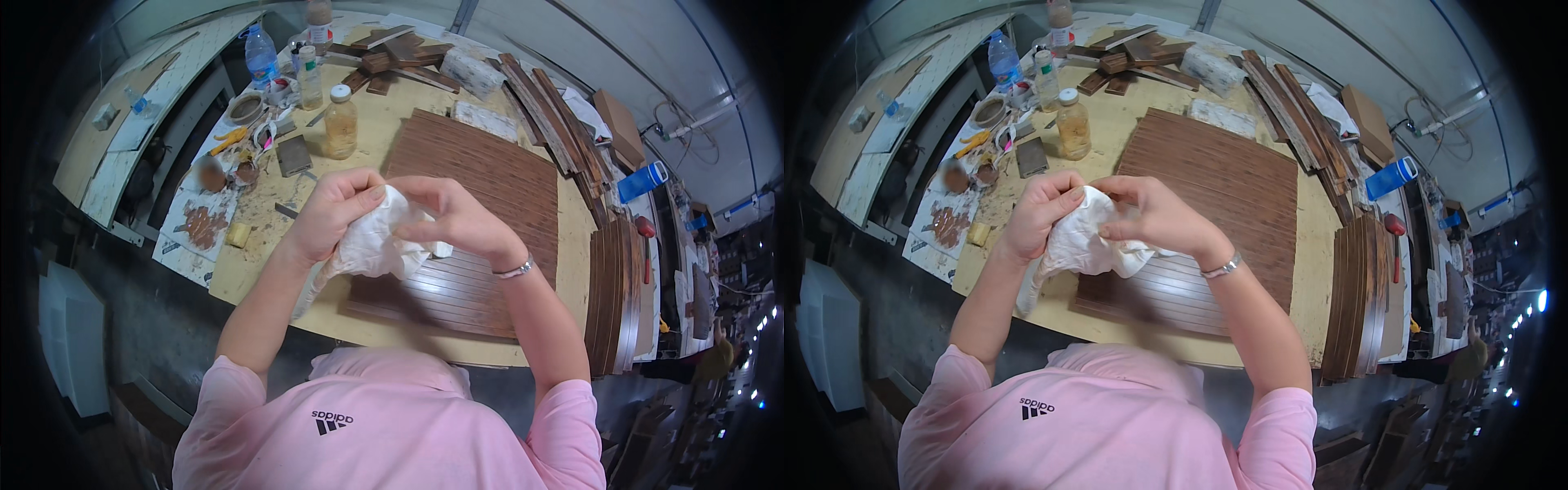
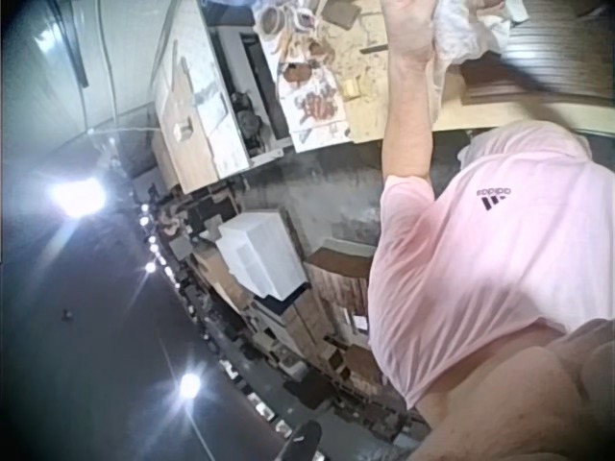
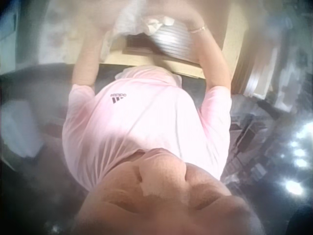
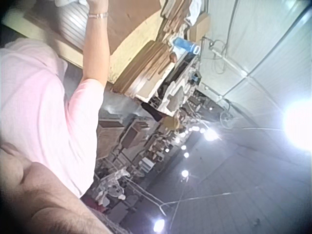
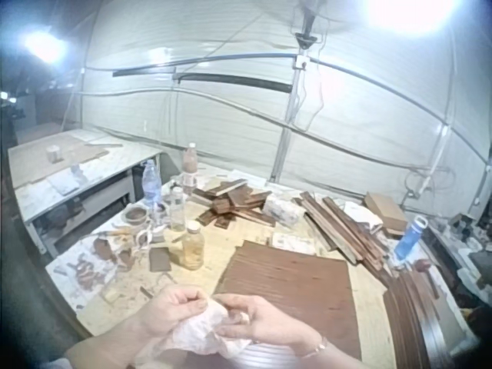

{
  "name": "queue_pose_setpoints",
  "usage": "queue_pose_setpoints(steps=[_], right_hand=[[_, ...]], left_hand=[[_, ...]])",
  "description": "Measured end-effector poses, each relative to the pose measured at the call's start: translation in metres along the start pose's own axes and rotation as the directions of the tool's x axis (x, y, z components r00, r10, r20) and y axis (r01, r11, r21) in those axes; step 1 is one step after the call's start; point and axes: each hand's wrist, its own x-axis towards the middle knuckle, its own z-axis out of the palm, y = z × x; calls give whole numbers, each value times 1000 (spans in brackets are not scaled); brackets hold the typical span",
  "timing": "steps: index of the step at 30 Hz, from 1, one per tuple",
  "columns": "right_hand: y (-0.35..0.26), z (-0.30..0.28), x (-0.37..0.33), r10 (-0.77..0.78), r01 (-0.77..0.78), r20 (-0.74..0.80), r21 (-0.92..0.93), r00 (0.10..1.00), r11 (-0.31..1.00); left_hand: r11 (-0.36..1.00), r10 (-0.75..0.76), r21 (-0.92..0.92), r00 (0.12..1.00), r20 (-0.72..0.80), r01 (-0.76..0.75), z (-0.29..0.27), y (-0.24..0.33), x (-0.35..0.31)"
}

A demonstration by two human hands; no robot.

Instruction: The person rubs a small block against a wooden panel and then pours liquid from a bottle onto a white cloth which they use to wipe the surface of the panel.

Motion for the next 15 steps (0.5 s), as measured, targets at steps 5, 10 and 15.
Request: queue_pose_setpoints(steps=[5, 10, 15], right_hand=[[8, 1, 35, 136, -134, -16, 71, 991, 988], [15, 20, 79, 192, -197, 52, 142, 980, 970], [50, 23, 117, 231, -248, 113, 173, 966, 953]], left_hand=[[914, -288, 303, 958, 15, 270, -45, 7, -26], [980, -171, -107, 984, -56, 165, -79, -8, -61], [875, -97, -483, 976, -197, -10, -92, -35, -73]])
